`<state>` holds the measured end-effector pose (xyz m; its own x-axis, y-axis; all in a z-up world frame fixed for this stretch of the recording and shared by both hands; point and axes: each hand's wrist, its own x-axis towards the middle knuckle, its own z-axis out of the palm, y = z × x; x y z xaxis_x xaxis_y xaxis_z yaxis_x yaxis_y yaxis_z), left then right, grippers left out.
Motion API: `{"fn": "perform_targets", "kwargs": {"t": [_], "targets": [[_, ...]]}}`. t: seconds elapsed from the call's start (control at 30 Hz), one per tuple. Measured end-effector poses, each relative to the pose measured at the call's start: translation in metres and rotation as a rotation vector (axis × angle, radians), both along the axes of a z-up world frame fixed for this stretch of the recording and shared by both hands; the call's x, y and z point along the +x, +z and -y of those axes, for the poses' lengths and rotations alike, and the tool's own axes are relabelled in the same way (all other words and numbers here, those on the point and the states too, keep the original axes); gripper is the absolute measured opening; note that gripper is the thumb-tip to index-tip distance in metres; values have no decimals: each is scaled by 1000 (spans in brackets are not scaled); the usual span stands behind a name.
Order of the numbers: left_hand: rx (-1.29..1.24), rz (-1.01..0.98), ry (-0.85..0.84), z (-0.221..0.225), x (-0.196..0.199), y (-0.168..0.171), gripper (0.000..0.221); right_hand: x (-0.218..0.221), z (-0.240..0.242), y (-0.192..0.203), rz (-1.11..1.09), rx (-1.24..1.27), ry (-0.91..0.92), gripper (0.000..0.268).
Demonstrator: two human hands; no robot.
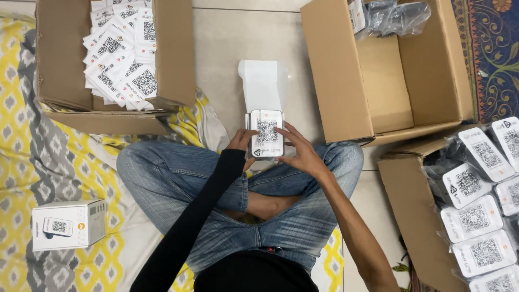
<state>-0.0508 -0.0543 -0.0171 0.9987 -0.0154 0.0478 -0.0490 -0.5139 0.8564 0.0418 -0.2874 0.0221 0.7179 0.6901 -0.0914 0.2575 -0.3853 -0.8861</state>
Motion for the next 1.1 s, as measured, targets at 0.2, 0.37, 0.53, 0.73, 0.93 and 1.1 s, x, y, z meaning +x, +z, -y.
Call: {"fn": "perform_targets", "kwargs": {"t": [0.2,0.37,0.53,0.73,0.93,1.1], "targets": [[36,76,-110,-15,14,-15,82,-6,-13,10,237,-383,-46,66],[103,136,-25,-21,16,-35,66,9,-28,25,464,-584,146,53],[85,211,74,-117,17,27,51,43,-148,86,468,-512,262,43],[259,305,469,-320,56,-6,27,81,-362,39,743,85,375,20],[765,-71,350,-372,95,-77,80,109,-465,-82,885,-661,511,22],[804,13,415,-377,87,-112,69,101,-456,-46,878,-609,554,24]]}}
